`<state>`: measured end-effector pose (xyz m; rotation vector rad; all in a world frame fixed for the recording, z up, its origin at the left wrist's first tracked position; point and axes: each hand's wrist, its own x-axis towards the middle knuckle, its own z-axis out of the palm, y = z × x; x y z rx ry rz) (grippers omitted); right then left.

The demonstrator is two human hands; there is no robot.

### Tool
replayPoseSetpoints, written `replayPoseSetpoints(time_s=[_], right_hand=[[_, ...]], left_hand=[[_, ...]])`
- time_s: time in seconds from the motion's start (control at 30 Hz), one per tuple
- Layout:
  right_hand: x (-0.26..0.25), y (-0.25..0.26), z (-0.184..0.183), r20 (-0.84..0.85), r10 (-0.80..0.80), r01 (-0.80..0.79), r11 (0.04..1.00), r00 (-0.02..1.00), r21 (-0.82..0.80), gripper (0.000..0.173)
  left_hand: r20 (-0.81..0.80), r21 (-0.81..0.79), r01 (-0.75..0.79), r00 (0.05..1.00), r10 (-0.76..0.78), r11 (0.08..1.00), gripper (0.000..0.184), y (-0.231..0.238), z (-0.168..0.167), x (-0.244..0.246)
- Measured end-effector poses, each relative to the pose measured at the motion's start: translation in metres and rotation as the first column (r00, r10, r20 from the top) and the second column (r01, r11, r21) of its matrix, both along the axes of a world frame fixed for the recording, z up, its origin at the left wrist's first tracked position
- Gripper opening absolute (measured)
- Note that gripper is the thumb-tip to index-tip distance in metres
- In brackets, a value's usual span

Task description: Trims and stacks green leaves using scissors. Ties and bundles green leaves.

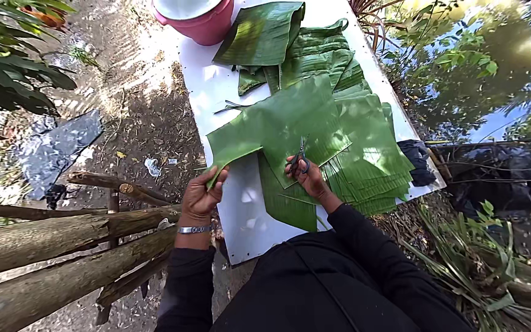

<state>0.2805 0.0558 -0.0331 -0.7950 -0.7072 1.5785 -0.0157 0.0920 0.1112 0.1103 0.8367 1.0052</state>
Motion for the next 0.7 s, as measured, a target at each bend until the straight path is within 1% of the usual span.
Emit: replayPoseSetpoints(time_s=[0.03,0.07,0.1,0.13,0.17,0.2,0.23,0.27,0.3,0.33,0.37,0.4,0.43,0.47,0.5,0.57,0.6,0.63,0.67,0.7], right_hand=[[0.0,0.0,-0.001,-0.007,-0.006,0.006,1.0,1.0,-0.001,0.052],[0.0,-0.001,-0.002,-0.008,-0.01,0.01,1.0,1.0,-0.001,0.051],[0.0,-0.001,-0.002,0.004,-0.007,0.007,1.0,1.0,-0.001,0.052],[-0.001,-0.002,-0.001,0.016,-0.006,0.006,1.0,1.0,-0.002,0.051],[-0.001,-0.002,0.0,0.022,-0.006,0.006,1.0,1.0,-0.004,0.051],[-0.002,-0.002,0.001,0.023,-0.013,0.013,1.0,1.0,-0.008,0.051],[-0.003,-0.002,0.002,0.025,-0.024,0.024,1.0,0.999,-0.016,0.05],[-0.004,-0.002,0.004,0.03,-0.034,0.035,0.999,0.999,-0.024,0.049],[-0.006,-0.002,0.004,0.035,-0.046,0.048,0.998,0.998,-0.033,0.048],[-0.006,-0.002,0.005,0.038,-0.058,0.059,0.997,0.998,-0.044,0.048],[-0.007,-0.001,0.005,0.037,-0.065,0.067,0.996,0.997,-0.057,0.048],[-0.007,0.0,0.004,0.031,-0.069,0.071,0.995,0.997,-0.072,0.048],[-0.006,0.001,0.004,0.026,-0.064,0.066,0.994,0.998,-0.085,0.049],[-0.005,0.001,0.005,0.031,-0.057,0.06,0.994,0.998,-0.091,0.05],[-0.006,0.0,0.008,0.055,-0.05,0.055,0.995,0.997,-0.083,0.05],[-0.006,-0.005,0.02,0.199,0.007,-0.004,1.0,0.98,-0.018,0.056],[-0.005,-0.008,0.029,0.277,0.049,-0.057,0.998,0.96,0.02,0.059],[-0.004,-0.013,0.04,0.337,0.088,-0.107,0.994,0.938,0.038,0.059],[-0.003,-0.019,0.051,0.4,0.112,-0.136,0.99,0.909,0.032,0.055],[-0.001,-0.028,0.061,0.482,0.112,-0.137,0.99,0.869,0.017,0.051]], left_hand=[[0.045,0.087,-0.037,0.998,0.033,0.995,0.026,0.003,0.011,-0.013],[0.127,0.202,-0.082,0.99,0.057,0.976,0.024,0.006,0.023,-0.031],[0.212,0.339,-0.136,0.975,0.065,0.931,0.026,0.011,0.036,-0.05],[0.253,0.489,-0.199,0.964,0.081,0.849,0.028,0.015,0.051,-0.069],[0.252,0.629,-0.261,0.96,0.126,0.733,0.028,0.019,0.068,-0.087],[0.267,0.726,-0.331,0.944,0.196,0.603,0.027,0.021,0.082,-0.105],[0.258,0.796,-0.381,0.917,0.305,0.471,0.029,0.021,0.098,-0.114],[0.261,0.833,-0.418,0.875,0.408,0.363,0.033,0.019,0.111,-0.116],[0.279,0.843,-0.455,0.825,0.492,0.286,0.039,0.017,0.121,-0.114],[0.269,0.836,-0.485,0.769,0.58,0.256,0.042,0.017,0.127,-0.109],[0.204,0.842,-0.472,0.726,0.657,0.26,0.044,0.022,0.127,-0.104],[0.089,0.876,-0.378,0.738,0.669,0.301,0.042,0.026,0.119,-0.098],[-0.025,0.89,-0.262,0.79,0.613,0.373,0.039,0.027,0.108,-0.082],[-0.113,0.859,-0.186,0.84,0.531,0.477,0.037,0.024,0.095,-0.055],[-0.142,0.78,-0.175,0.886,0.442,0.601,0.034,0.019,0.08,-0.022],[-0.094,0.527,-0.184,0.958,0.272,0.83,0.03,0.004,0.041,0.044],[-0.041,0.373,-0.182,0.976,0.213,0.91,0.029,-0.003,0.017,0.072],[-0.012,0.23,-0.155,0.987,0.162,0.961,0.032,-0.011,-0.008,0.095],[0.01,0.095,-0.126,0.992,0.125,0.988,0.035,-0.019,-0.031,0.117],[0.026,-0.03,-0.098,0.995,0.099,0.995,0.036,-0.027,-0.049,0.136]])
